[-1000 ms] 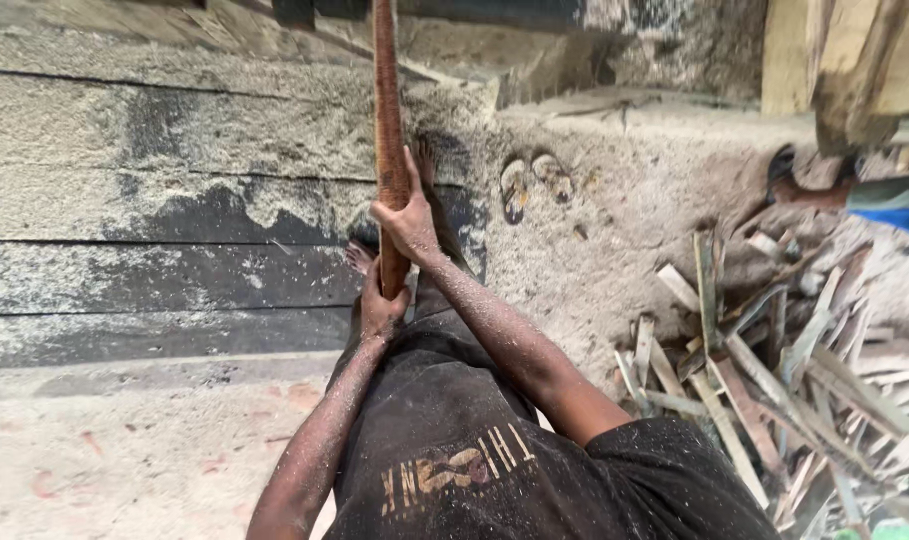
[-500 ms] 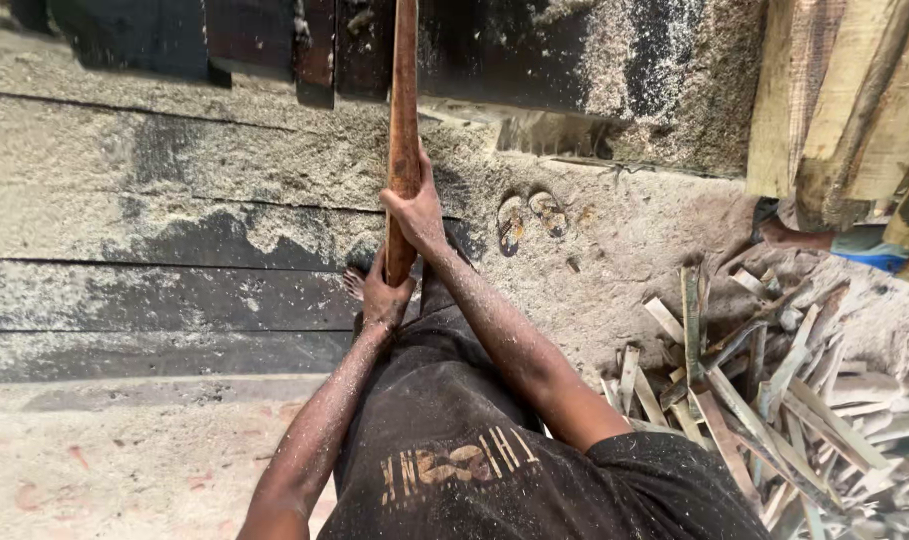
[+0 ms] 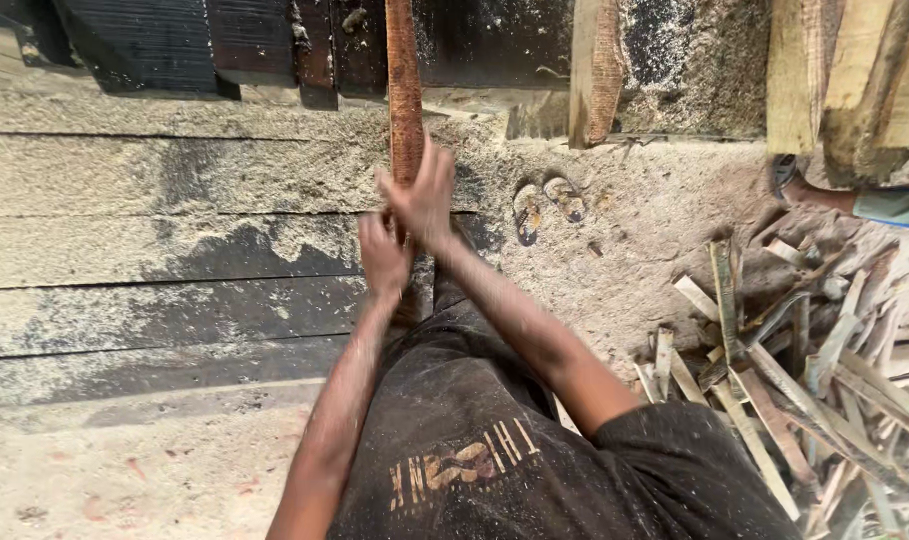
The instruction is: The person feeds wooden planks into a saw machine by hand, cutting the wood one piece at a time.
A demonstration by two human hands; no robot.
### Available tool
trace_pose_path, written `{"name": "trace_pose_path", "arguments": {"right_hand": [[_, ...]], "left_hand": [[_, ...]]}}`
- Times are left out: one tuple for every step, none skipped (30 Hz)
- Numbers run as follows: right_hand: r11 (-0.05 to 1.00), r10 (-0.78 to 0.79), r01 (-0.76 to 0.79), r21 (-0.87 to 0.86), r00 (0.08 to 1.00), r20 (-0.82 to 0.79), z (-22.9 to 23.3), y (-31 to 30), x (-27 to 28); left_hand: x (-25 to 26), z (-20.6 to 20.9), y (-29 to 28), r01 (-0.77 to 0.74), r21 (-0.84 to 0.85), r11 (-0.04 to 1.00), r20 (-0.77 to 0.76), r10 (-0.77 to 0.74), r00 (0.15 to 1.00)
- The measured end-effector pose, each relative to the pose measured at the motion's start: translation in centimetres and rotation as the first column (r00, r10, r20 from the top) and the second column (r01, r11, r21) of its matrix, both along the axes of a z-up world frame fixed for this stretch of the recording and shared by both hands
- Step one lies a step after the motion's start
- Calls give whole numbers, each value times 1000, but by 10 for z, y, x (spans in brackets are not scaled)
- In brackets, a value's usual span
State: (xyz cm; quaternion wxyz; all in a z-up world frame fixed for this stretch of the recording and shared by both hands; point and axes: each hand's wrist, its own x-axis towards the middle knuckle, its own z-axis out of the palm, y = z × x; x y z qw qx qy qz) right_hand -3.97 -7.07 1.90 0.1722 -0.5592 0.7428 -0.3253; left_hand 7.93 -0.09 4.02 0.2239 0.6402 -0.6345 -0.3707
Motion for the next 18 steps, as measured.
{"name": "trace_pose_path", "arguments": {"right_hand": [[994,31,-42,-101,994,-106,-5,22,10],[994,23,-34,-104,994,-105,-15,28,16],[1000,-24,24,-5,995,-97,-24,31,21],[992,-70,79,101,994,-89,-31,34,26],[991,-75,83,105,994,-84,-36,36,26],[995,-31,45,85,986,-163,-38,28,19],[998,11,6,69,970,-242,-38,18,13],[997,10,9,78,970,-242,-37,7,9],[990,13,16,139,979,-203,-37,-15,3],[979,13,20,205,987,-159,-35,-28,3],[975,12,22,219,988,-154,-31,-33,3],[970,27,19,243,982,-186,-28,-53,-4],[963,42,17,268,975,-216,-26,-72,-10],[963,40,20,270,975,-217,-27,-86,-14],[967,46,26,253,960,-276,-29,-101,-17],[971,53,29,236,941,-333,-33,-114,-20],[971,53,30,238,941,-334,-37,-125,-22],[958,70,28,285,942,-327,-40,-138,-25]], "left_hand": [[7,-2,16,3,-4,1000,1,-3,1000],[14,-3,29,-3,-20,1000,-57,2,998],[17,-6,33,-10,-36,999,-115,6,993],[20,-8,34,-4,-32,999,-109,1,994],[22,-9,33,-43,-105,994,-119,30,992],[19,-12,21,-78,-187,979,-141,52,989],[15,-16,6,-70,-194,978,-145,42,989],[10,-17,-1,-51,-233,971,-34,45,998],[5,-18,-9,-27,-270,962,78,50,996],[3,-19,-17,-23,-256,966,83,46,996],[-1,-20,-30,-144,-165,976,-55,137,989],[-10,-22,-55,-252,-75,965,-196,234,952],[-18,-19,-75,-249,-81,965,-203,229,952],[-21,-15,-88,-193,-197,961,-71,183,981],[-25,-12,-99,-120,-302,946,67,146,987],[-27,-10,-111,-119,-300,947,66,146,987],[-27,-10,-122,-63,-426,903,122,127,984],[-28,-11,-138,-1,-545,839,179,117,977]]}}
